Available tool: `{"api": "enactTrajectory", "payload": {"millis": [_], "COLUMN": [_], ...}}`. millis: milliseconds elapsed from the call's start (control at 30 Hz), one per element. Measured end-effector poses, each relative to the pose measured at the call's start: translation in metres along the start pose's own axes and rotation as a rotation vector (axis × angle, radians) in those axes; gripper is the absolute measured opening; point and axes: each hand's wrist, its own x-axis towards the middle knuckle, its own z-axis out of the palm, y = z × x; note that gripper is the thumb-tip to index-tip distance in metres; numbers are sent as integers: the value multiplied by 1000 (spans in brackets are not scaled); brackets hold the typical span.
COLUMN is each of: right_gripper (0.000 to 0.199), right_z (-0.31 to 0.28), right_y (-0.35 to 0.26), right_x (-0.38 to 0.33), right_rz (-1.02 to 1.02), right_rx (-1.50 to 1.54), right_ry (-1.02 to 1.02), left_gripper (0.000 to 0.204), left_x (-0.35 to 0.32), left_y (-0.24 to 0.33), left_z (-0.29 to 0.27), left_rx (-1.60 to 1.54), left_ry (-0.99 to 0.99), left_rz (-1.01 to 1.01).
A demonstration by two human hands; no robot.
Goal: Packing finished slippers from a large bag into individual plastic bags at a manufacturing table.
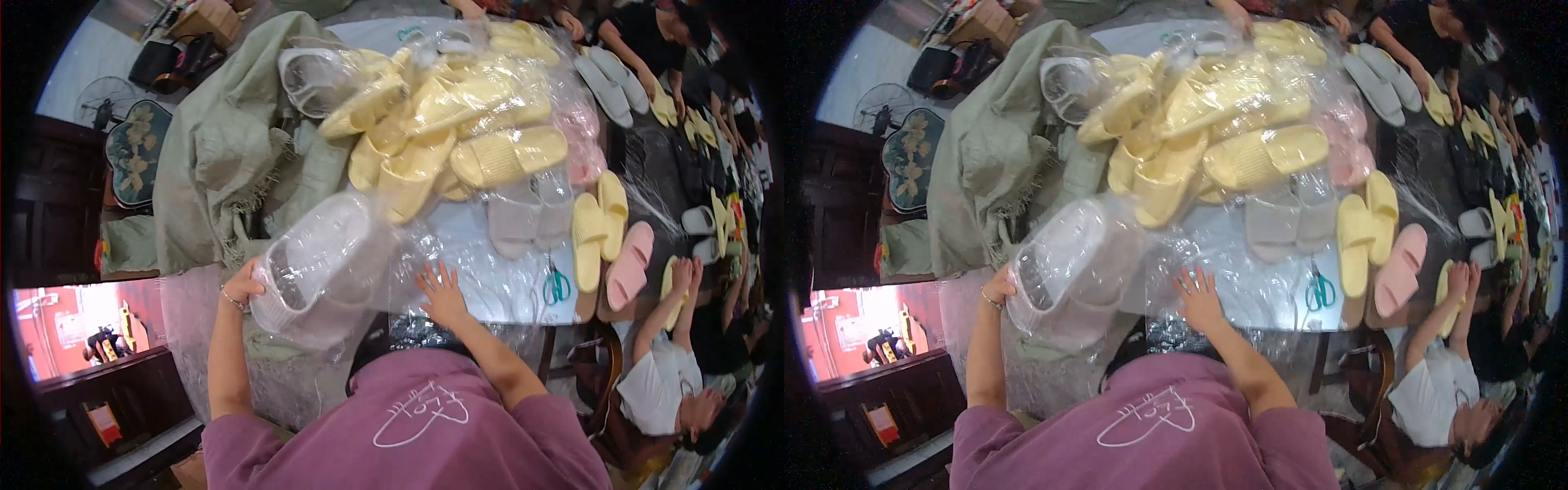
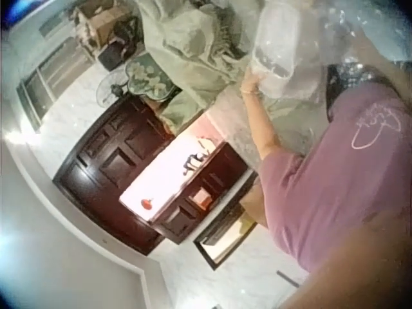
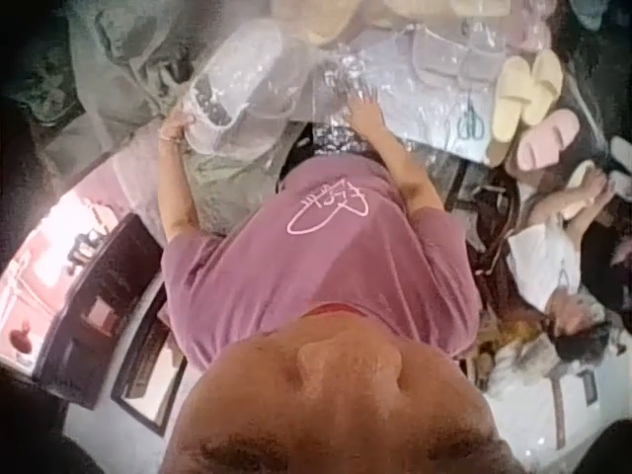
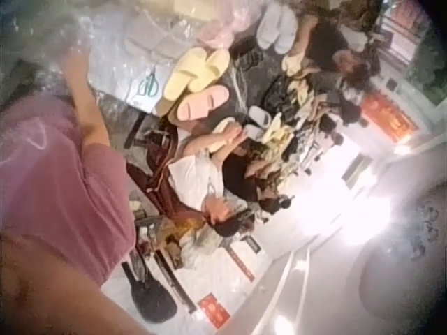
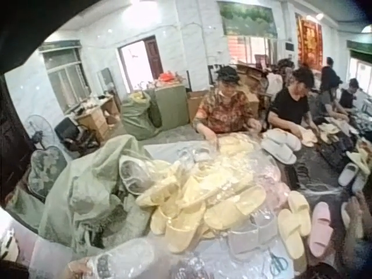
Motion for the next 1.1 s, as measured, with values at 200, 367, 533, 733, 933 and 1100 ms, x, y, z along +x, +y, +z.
{"api": "enactTrajectory", "payload": {"millis": [200,367,533,733,933,1100], "right_gripper": [54,45,28,30,26,28], "right_z": [-10,-20,-50,-68,-54,-41], "right_y": [-8,2,9,-8,-30,-47], "right_x": [39,41,38,23,0,-23], "right_rz": [69,-108,-161,-29,10,-61], "right_rx": [48,108,87,-14,-150,-89], "right_ry": [55,181,69,-36,145,143], "left_gripper": [78,62,45,24,22,21], "left_x": [121,198,162,16,-48,-89], "left_y": [-5,-36,-24,2,-49,-117], "left_z": [-11,-47,19,149,128,134], "left_rx": [319,670,1030,445,272,192], "left_ry": [-246,-111,286,-73,20,156], "left_rz": [-245,77,589,1303,1494,1443]}}
